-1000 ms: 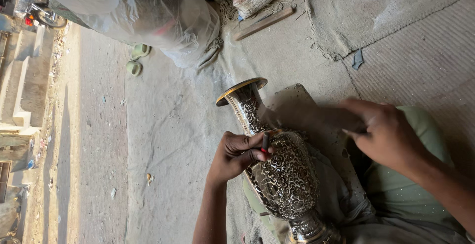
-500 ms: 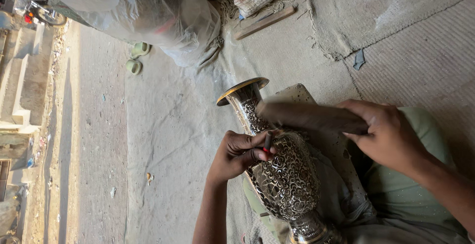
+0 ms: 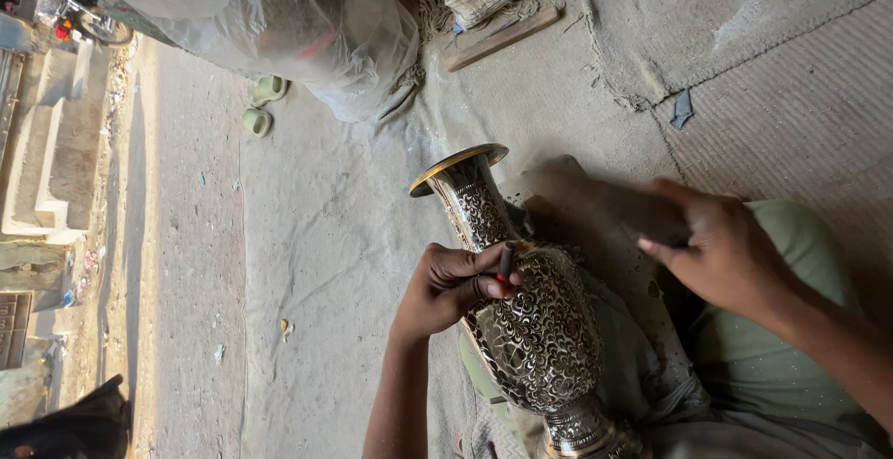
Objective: The person sits on the ground with an ornate brass vase held between their legs and against a padded rest. They hold a small punch against the vase surface and strike it with a wooden mallet, working the embossed floral pattern across the vase body and repositioning the punch repeatedly.
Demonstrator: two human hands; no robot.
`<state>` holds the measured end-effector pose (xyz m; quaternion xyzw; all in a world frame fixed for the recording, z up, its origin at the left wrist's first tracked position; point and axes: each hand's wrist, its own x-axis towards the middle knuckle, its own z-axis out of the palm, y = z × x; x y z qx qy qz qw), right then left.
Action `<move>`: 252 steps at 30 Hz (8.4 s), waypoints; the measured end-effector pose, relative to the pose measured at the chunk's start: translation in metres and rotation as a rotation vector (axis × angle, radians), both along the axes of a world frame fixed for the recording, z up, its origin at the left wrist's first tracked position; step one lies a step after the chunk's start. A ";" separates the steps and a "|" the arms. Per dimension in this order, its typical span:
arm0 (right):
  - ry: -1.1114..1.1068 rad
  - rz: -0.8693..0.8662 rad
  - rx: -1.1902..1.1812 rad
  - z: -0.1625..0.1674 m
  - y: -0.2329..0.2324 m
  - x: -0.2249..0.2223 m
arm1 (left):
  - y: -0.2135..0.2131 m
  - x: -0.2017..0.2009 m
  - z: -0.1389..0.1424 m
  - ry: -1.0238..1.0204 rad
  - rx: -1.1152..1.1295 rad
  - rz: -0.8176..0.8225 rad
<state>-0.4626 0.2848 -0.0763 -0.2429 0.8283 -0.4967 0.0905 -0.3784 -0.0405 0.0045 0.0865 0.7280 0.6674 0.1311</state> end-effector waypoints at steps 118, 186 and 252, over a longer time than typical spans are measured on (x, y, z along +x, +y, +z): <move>0.018 -0.113 0.162 -0.015 -0.002 -0.024 | -0.012 -0.055 -0.002 -0.213 0.088 -0.134; -0.301 0.045 0.214 -0.060 -0.030 -0.061 | -0.016 -0.073 -0.045 -0.237 0.116 -0.035; -0.237 0.032 0.484 -0.155 -0.046 -0.001 | -0.052 -0.016 -0.138 -0.252 0.224 0.048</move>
